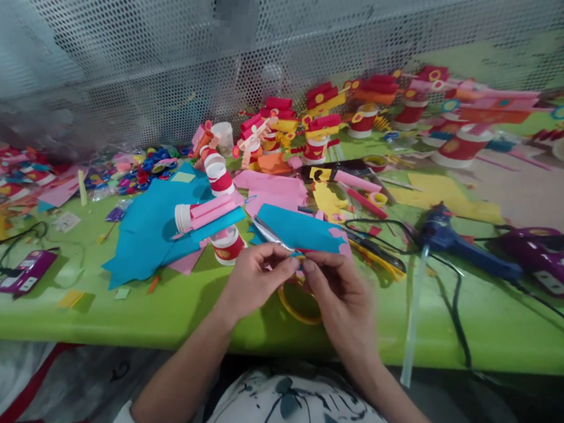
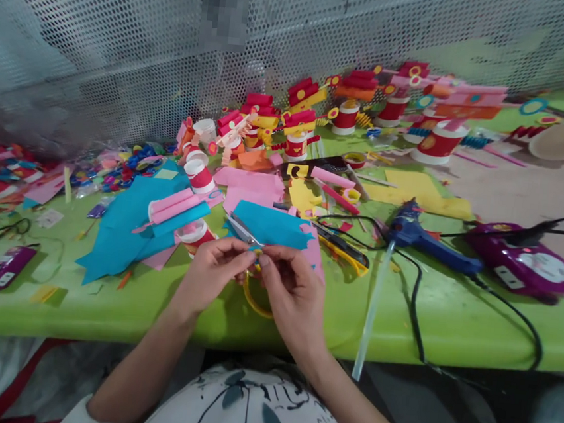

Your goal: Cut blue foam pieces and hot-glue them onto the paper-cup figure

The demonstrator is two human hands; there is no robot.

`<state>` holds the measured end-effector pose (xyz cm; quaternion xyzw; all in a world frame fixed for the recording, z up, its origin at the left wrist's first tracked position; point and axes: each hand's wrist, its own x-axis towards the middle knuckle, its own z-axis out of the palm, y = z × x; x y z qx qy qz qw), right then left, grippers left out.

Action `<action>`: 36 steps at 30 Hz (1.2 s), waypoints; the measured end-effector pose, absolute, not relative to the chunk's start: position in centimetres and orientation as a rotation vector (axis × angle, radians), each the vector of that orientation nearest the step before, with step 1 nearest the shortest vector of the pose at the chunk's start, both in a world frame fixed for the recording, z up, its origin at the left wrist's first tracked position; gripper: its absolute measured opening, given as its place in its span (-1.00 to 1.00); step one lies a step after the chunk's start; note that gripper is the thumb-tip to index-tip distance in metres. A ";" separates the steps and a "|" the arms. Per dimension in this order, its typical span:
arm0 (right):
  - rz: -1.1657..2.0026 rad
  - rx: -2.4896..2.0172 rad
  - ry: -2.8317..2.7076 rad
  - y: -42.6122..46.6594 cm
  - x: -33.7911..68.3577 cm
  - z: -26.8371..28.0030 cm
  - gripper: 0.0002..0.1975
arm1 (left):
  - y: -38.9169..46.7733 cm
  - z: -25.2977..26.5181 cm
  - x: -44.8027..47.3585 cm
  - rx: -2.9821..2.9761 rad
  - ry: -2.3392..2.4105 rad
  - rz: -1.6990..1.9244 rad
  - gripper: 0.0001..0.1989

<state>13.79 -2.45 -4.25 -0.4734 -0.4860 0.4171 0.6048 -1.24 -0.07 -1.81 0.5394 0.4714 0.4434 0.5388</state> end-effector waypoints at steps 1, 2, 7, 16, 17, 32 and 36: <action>0.967 -1.100 -1.139 -2.5 13.8 -4.3 -0.77 | -0.1 -1.9 -1.3 1.246 1.123 1.064 -0.70; 0.969 -1.103 -1.153 -2.5 13.7 -4.3 -0.76 | -0.2 -1.9 -1.3 1.210 1.129 1.076 -0.68; 0.933 -1.105 -1.276 -2.3 13.7 -4.9 -0.73 | -0.3 -1.9 -1.5 1.119 1.121 1.128 -0.68; 0.949 -1.080 -1.309 -2.1 13.5 -5.0 -0.74 | -0.8 -2.2 -1.5 1.225 1.123 1.149 -0.75; 0.954 -1.079 -1.301 -2.1 13.6 -5.0 -0.75 | -0.9 -2.1 -1.5 1.220 1.116 1.152 -0.76; 0.978 -1.084 -1.331 -2.1 13.6 -4.7 -0.80 | -0.8 -2.4 -1.8 1.164 1.122 1.154 -0.79; 0.966 -1.089 -1.341 -2.3 13.7 -4.3 -0.80 | -0.7 -2.6 -2.0 1.150 1.089 1.143 -0.76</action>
